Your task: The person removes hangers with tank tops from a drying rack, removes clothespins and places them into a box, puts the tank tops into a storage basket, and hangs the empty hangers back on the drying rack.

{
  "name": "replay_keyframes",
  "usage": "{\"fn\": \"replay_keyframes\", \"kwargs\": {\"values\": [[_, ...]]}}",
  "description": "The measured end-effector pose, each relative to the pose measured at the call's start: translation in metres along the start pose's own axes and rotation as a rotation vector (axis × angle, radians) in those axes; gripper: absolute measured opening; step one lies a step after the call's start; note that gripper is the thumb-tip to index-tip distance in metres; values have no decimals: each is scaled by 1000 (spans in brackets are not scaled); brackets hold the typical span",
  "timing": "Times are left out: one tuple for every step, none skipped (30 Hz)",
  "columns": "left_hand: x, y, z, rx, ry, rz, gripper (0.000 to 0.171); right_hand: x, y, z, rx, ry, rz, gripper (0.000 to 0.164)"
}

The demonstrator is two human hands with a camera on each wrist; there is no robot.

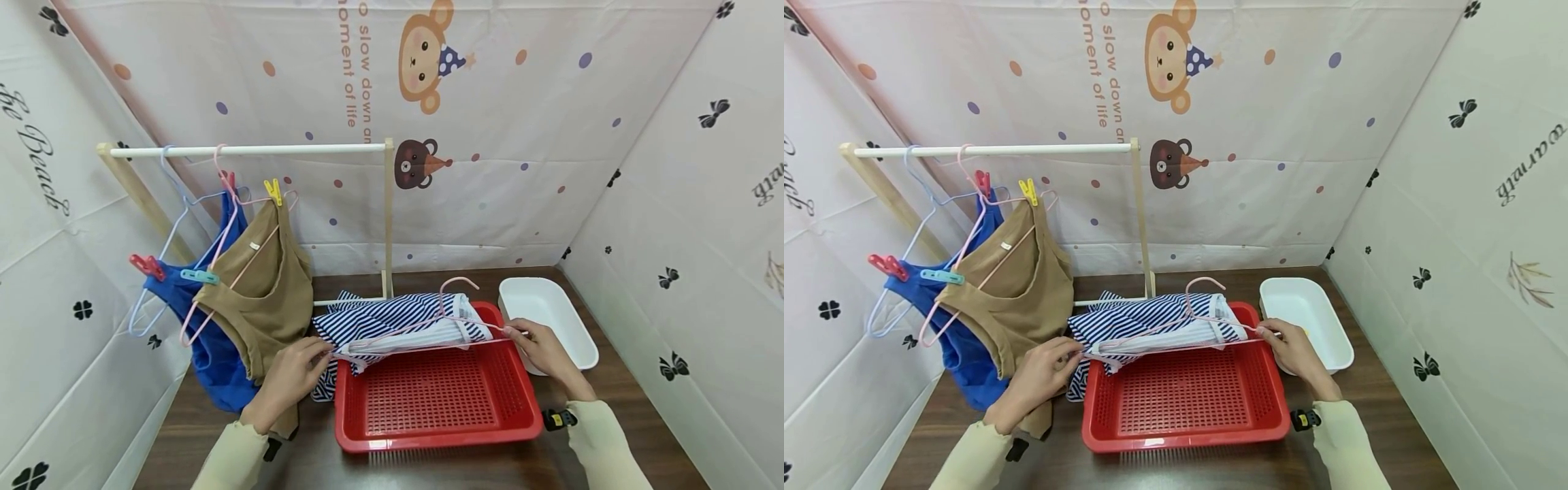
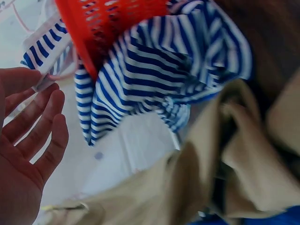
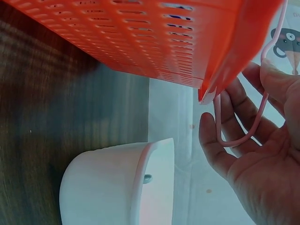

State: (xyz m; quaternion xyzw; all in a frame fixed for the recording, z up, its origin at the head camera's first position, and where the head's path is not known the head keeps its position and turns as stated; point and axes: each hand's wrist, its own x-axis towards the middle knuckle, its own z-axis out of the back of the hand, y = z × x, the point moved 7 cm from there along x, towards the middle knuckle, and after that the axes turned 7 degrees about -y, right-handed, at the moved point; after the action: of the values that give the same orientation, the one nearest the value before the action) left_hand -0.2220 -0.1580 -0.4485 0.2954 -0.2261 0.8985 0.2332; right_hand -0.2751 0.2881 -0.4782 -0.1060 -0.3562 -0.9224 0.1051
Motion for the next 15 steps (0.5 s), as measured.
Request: {"fn": "replay_keyframes", "kwargs": {"values": [[-3,3,1,4,-3,18,11,0,0,0,1,-1,4,22],[-6,6,1,5,-6,36,11,0,0,0,1,-4,8,21],[-9,9,1,5,-9,54,11,0,0,0,1,-7,12,21],[-12,12,1,4,-7,74,11,0,-1,0,0,-10,14,20],[-15,15,0,5,-6,94,10,0,-1,0,2,-13,18,20],[-18,18,0,7,-6,112,10,0,-1,1,5,-16,19,20],[-21,21,-2,7,-4,128,10,0,-2,1,6,-17,20,20],[-23,23,-3,5,-1,144,10,0,-2,1,7,-18,19,20],[-26,25,-5,2,1,156,11,0,-2,1,10,-17,20,21],[-28,27,-8,-3,11,169,11,0,-3,1,12,-16,19,21],[-29,29,-11,-5,21,182,11,0,-3,1,18,-16,16,22],[-31,31,-14,-9,33,196,12,1,-3,1,20,-14,14,23],[-33,33,-18,-16,47,212,12,1,-3,0,22,-10,12,23],[-35,35,-22,-22,60,228,13,1,-3,0,23,-6,13,24],[-36,36,-25,-27,73,239,13,1,-3,-1,23,-2,13,25]]}}
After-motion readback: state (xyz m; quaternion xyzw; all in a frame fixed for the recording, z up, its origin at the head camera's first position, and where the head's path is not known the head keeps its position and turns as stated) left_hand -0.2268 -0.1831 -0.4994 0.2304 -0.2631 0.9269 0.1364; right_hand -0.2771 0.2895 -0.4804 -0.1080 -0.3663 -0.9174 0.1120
